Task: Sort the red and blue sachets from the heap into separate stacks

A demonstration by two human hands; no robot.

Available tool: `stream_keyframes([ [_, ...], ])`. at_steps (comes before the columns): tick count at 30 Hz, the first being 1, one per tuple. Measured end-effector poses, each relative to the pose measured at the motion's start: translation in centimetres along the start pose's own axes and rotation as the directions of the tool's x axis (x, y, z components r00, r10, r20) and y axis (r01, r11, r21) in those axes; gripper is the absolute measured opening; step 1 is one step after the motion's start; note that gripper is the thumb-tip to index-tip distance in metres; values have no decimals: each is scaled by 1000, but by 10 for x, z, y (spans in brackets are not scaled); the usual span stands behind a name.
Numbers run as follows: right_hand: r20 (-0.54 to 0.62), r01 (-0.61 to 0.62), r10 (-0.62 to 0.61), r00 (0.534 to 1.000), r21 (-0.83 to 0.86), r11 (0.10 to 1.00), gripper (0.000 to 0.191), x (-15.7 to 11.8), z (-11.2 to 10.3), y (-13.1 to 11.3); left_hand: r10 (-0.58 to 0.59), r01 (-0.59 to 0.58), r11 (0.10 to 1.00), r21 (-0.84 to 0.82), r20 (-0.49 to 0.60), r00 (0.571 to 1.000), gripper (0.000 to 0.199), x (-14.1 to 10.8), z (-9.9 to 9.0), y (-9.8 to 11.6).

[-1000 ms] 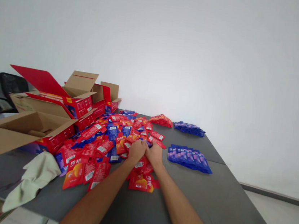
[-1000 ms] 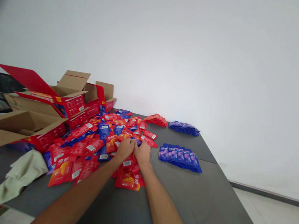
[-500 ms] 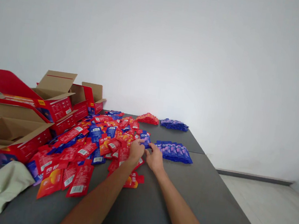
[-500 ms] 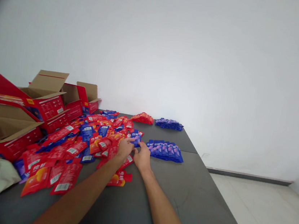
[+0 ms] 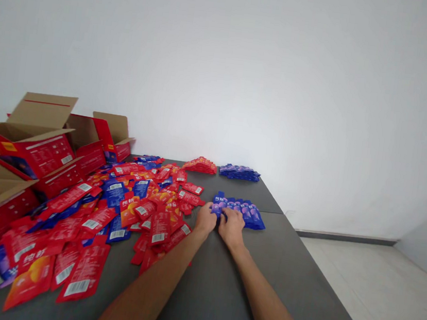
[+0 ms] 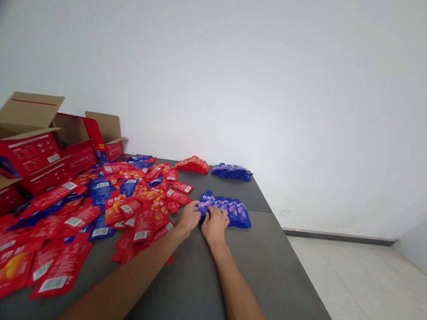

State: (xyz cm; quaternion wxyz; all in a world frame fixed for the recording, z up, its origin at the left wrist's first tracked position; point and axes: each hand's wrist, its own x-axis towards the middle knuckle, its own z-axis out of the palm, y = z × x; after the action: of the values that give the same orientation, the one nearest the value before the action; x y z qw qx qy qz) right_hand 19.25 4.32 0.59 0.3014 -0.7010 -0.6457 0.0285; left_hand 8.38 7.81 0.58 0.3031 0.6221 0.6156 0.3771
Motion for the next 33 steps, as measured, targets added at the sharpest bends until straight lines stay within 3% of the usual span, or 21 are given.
stream_keyframes([
  [6,97,128,-116,989,-130,983,43,-6,-1,3,45,-45,999,13,6,999,41,3,1,4],
  [12,113,130,-111,987,-171,977,41,-6,-2,5,108,-134,939,317,97,989,36,-4,-2,10],
  [16,118,135,-115,986,-178,975,41,-7,2,8,147,-172,864,473,89,985,38,-11,-4,7],
  [23,97,168,-152,984,-184,968,39,-8,6,12,215,-296,825,482,216,952,39,-10,-6,0],
  [29,110,164,-142,984,-223,961,40,-11,5,8,157,-234,833,502,191,969,39,-12,-5,1],
  [33,76,146,-132,988,-243,959,43,-12,4,1,214,-260,851,457,150,965,43,-19,-12,0],
])
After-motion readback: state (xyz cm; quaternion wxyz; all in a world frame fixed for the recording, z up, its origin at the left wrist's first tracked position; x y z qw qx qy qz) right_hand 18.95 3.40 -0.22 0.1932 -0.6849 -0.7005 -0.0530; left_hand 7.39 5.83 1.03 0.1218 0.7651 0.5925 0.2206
